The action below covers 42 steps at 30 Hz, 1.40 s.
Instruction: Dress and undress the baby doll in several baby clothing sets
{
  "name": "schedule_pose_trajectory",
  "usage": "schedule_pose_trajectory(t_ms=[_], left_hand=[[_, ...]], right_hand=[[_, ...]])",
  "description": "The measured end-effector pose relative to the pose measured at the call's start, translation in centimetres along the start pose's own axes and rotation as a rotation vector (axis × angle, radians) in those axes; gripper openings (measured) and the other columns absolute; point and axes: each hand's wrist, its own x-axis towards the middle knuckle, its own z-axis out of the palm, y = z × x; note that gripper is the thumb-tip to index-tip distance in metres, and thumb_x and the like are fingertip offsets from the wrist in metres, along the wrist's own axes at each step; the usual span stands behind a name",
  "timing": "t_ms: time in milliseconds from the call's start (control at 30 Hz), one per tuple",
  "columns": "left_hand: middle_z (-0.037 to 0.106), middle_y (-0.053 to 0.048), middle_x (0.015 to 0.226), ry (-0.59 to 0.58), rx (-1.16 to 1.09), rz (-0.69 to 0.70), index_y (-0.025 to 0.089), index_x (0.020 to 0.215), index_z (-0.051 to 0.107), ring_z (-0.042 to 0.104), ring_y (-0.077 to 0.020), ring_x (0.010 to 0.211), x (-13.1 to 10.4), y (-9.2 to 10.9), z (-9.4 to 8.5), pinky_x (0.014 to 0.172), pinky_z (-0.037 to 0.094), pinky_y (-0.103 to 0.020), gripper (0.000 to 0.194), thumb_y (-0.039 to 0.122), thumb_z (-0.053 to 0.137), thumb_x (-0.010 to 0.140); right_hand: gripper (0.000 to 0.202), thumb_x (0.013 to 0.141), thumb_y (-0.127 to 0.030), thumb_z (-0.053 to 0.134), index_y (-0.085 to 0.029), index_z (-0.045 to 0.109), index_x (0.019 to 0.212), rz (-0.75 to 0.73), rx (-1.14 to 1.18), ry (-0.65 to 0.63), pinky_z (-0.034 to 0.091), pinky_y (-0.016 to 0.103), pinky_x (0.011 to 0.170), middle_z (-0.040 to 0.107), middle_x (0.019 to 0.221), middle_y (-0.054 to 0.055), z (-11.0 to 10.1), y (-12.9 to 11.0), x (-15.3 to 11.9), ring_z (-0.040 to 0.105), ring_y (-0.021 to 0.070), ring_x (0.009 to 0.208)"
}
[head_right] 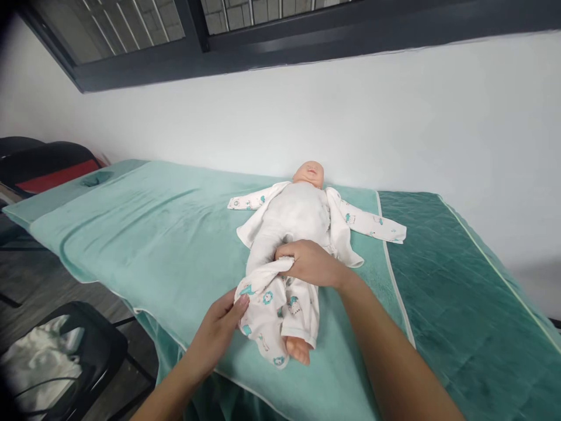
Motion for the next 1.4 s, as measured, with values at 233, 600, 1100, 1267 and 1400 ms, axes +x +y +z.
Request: schedule_pose_trajectory(t_ms=[233, 600, 1100, 1267, 1400], left_hand=[[0.051, 0.002, 0.063, 0.201, 0.527, 0.297, 0.019, 0.069, 0.051, 0.043, -0.0134, 0.062, 5.2, 0.1, -2.8, 0.059, 0.031, -0.025, 0.039, 0.049, 0.048, 0.093], [0.064, -0.007, 0.081, 0.141, 0.951, 0.553, 0.019, 0.086, 0.062, 0.058, -0.0218, 0.081, 13.6, 2.5, -2.9, 0.074, 0.037, -0.03, 0.036, 0.049, 0.044, 0.094], [0.051, 0.002, 0.067, -0.094, 0.106, 0.239, 0.016, 0.075, 0.061, 0.041, -0.0111, 0.063, 13.6, 2.8, -4.1, 0.059, 0.031, -0.024, 0.03, 0.045, 0.067, 0.081], [0.057, -0.002, 0.079, -0.191, 0.094, 0.259, 0.016, 0.084, 0.065, 0.049, -0.0127, 0.071, 13.2, 3.0, -4.3, 0.064, 0.038, -0.023, 0.028, 0.039, 0.076, 0.074], [0.059, -0.004, 0.09, -0.178, 0.029, 0.28, 0.017, 0.091, 0.067, 0.053, -0.0141, 0.078, 12.9, 3.0, -4.2, 0.068, 0.042, -0.023, 0.031, 0.033, 0.081, 0.068]], right_hand=[[0.016, 0.081, -0.037, 0.063, -0.022, 0.067, 0.079, 0.097, -0.005, 0.04, 0.039, 0.026, 0.064, 0.067, 0.079, -0.003, 0.1, -0.2, 0.0, 0.059, 0.0173, 0.076], [0.01, 0.079, -0.029, 0.054, -0.021, 0.059, 0.077, 0.247, 0.111, 0.318, 0.034, 0.024, 0.05, 0.052, 0.06, -0.005, 0.7, 0.4, 0.6, 0.047, 0.0125, 0.053], [0.036, 0.092, -0.048, 0.052, -0.019, 0.061, 0.073, 0.204, 0.149, 0.314, 0.032, 0.025, 0.057, 0.055, 0.068, -0.002, -1.7, 1.4, -0.4, 0.045, 0.0125, 0.065], [0.024, 0.082, -0.046, 0.07, -0.022, 0.066, 0.08, 0.203, 0.184, 0.138, 0.037, 0.025, 0.061, 0.062, 0.075, -0.003, -1.3, 0.4, -0.2, 0.053, 0.0129, 0.069], [0.022, 0.078, -0.043, 0.075, -0.024, 0.065, 0.083, 0.134, -0.006, 0.138, 0.039, 0.027, 0.071, 0.066, 0.086, -0.004, -1.2, -0.4, -0.4, 0.057, 0.0143, 0.081]])
